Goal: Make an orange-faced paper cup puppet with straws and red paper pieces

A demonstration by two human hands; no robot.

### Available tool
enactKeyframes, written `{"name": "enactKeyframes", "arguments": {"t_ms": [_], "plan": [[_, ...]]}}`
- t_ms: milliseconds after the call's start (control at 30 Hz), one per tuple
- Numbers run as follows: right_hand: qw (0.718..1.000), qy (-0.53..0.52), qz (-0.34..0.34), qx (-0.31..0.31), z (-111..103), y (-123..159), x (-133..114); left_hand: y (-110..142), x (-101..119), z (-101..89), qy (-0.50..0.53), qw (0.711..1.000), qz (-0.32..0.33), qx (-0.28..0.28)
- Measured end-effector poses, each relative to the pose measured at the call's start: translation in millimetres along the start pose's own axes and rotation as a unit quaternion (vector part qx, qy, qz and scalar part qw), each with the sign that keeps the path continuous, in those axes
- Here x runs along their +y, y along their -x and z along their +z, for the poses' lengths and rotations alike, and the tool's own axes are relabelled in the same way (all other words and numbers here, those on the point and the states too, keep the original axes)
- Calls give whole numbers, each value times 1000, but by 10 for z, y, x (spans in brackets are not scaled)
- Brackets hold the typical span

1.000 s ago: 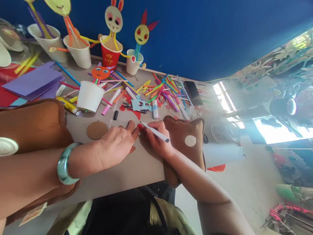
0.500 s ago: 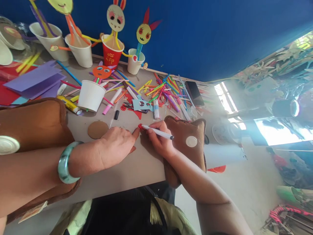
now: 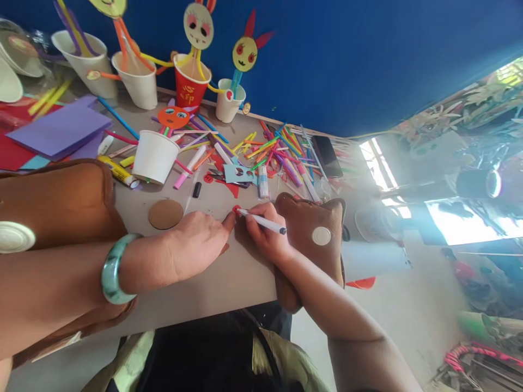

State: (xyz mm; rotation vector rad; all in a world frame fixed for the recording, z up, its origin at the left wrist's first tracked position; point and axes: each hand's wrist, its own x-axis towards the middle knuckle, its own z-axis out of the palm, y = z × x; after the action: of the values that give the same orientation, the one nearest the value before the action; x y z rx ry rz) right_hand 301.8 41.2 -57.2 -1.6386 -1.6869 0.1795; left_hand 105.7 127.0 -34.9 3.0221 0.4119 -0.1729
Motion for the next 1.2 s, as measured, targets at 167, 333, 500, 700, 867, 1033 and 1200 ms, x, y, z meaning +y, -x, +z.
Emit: {"name": "enactKeyframes", "arguments": {"t_ms": [167, 333, 500, 700, 867, 1033, 1200], "plan": [[1000, -6, 7, -7, -13, -15, -24, 12, 1, 75, -20, 999, 13, 31], [1000, -6, 25, -17, -13, -10, -24, 9, 13, 125, -28, 998, 10, 54], [1000, -9, 17, -13, -17, -11, -19, -18, 38, 69, -13, 999, -2, 33], [999, 0, 24, -21, -18, -8, -14, -34, 72, 73, -18, 999, -9, 35], [1000, -4, 22, -20, -18, -9, -20, 19, 77, 45, -25, 998, 12, 54], [1000, -13, 16, -17, -17, -10, -28, 19, 58, 63, -11, 998, 18, 53], [999, -6, 36, -28, -16, -11, -32, 17, 55, 106, -7, 999, 25, 40]]}}
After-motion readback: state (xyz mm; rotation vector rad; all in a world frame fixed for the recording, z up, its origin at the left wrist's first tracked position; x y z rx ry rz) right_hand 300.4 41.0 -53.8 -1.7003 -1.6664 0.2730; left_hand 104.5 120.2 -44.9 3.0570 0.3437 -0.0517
